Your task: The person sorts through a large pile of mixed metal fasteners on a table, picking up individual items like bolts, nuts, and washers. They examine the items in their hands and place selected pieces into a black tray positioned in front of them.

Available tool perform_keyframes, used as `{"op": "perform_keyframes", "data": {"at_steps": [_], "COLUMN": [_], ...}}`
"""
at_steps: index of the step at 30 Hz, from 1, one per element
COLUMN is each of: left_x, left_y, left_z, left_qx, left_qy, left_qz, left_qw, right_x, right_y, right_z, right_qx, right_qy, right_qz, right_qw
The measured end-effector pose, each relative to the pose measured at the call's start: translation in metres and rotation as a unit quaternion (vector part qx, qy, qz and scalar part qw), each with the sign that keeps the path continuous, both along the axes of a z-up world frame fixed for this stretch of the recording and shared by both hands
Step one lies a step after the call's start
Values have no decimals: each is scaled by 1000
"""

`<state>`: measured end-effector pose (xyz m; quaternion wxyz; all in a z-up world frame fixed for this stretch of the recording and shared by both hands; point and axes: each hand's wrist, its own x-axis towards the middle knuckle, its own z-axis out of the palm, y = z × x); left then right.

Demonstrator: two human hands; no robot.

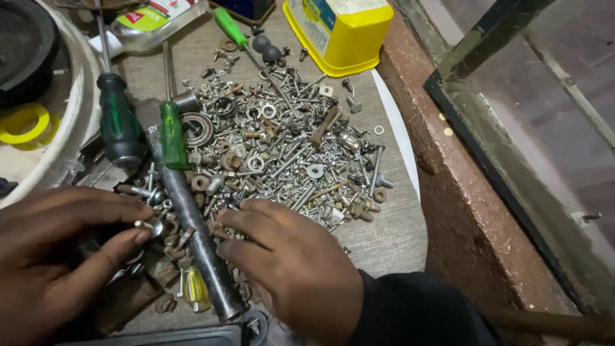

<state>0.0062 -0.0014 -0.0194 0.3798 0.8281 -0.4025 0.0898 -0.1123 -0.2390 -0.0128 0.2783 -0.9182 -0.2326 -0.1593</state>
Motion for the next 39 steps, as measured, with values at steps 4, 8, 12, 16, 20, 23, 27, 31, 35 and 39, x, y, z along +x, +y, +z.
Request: {"op": "perform_keyframes", "data": {"at_steps": [4, 8, 12, 16, 20, 23, 27, 31, 35, 39], "left_x": [3, -1, 2, 2, 0, -2, -4, -5, -5, -5], "left_y": [1, 1, 2, 1, 0, 1, -2, -3, -3, -3], "left_z": [1, 9, 7, 6, 10, 12, 14, 18, 17, 16], "left_qx": [8, 22, 30, 28, 25, 33, 22, 29, 30, 35], "left_qy": [-5, -2, 0, 3, -3, 3, 20, 18, 11, 7], "left_qz": [-24, -12, -17, -17, -20, -15, -13, -13, -8, -6], "left_qw": [1000, 1000, 999, 999, 999, 999, 999, 999, 999, 999], "right_x": [-15, -16, -15, -13, -12, -10, -11, -13, -11, -5], "right_y": [21, 28, 20, 20, 20, 23, 25, 26, 23, 17], "right_z": [4, -4, -4, -4, -7, -5, -6, -10, -7, -3], "right_qx": [-23, -27, -60, -54, -66, -81, -130, -144, -131, -68], "right_qy": [-4, 13, 37, 41, 30, 1, 8, 17, 12, -11], "right_qz": [-68, -123, -94, -90, -97, -114, -150, -165, -146, -99], "right_qw": [997, 992, 993, 994, 993, 990, 980, 976, 981, 993]}}
